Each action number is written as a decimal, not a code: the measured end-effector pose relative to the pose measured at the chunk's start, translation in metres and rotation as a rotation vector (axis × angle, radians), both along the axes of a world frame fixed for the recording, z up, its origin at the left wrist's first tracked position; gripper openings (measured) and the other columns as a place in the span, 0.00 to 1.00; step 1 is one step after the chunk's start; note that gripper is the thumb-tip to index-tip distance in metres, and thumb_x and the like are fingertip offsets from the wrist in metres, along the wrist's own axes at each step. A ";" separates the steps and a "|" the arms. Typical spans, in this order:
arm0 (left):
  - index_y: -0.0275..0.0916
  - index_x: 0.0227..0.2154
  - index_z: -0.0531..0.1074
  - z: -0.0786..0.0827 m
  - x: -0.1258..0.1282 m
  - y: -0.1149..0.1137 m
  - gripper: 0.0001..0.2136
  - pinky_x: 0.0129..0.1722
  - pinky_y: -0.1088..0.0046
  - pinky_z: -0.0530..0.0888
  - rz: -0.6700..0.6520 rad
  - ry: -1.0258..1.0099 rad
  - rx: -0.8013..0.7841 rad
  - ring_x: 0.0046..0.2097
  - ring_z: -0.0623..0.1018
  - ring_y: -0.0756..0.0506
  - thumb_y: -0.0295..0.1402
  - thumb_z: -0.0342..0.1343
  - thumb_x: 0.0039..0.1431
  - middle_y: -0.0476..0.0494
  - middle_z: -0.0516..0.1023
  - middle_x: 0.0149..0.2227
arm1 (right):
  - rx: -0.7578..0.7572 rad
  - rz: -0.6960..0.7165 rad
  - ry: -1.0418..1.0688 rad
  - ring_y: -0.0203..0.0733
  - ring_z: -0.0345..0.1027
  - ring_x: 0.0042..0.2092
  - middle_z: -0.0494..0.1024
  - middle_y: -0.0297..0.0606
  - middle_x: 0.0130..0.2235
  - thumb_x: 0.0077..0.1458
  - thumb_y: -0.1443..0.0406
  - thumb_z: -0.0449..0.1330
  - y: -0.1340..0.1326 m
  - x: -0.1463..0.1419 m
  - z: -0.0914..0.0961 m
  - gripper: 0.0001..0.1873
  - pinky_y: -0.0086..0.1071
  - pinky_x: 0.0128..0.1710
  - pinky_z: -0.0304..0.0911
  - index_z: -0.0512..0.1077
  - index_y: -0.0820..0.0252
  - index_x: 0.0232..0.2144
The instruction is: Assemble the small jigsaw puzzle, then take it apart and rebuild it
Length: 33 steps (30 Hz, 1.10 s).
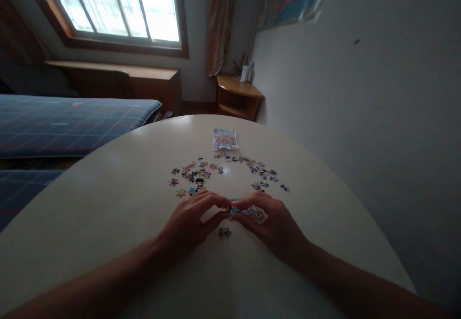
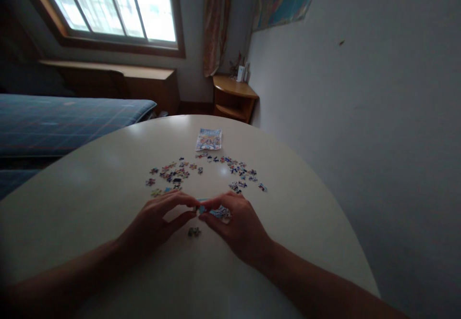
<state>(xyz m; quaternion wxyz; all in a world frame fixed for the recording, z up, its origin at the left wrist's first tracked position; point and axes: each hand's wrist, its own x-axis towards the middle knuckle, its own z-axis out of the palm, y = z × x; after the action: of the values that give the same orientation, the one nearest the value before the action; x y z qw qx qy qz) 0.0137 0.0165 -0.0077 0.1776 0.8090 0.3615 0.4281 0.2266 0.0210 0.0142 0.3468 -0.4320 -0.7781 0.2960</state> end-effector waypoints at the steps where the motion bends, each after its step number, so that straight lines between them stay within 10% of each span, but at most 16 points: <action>1: 0.40 0.40 0.74 0.000 0.000 0.000 0.05 0.40 0.73 0.75 -0.003 0.001 -0.002 0.38 0.79 0.49 0.28 0.58 0.61 0.48 0.80 0.36 | -0.003 0.001 0.003 0.41 0.75 0.37 0.81 0.35 0.34 0.53 0.62 0.66 0.000 0.000 -0.001 0.07 0.36 0.40 0.67 0.78 0.52 0.37; 33: 0.40 0.37 0.76 0.007 -0.006 -0.003 0.04 0.38 0.74 0.75 -0.064 0.057 0.135 0.37 0.78 0.50 0.27 0.58 0.61 0.46 0.80 0.36 | -0.019 0.100 -0.061 0.39 0.73 0.36 0.81 0.35 0.34 0.55 0.64 0.65 0.001 0.000 -0.001 0.08 0.34 0.40 0.66 0.78 0.54 0.40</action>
<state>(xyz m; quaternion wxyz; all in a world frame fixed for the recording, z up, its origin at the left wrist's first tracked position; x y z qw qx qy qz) 0.0079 0.0136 -0.0010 0.1261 0.8420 0.3108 0.4225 0.2266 0.0224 0.0128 0.3034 -0.4046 -0.8062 0.3069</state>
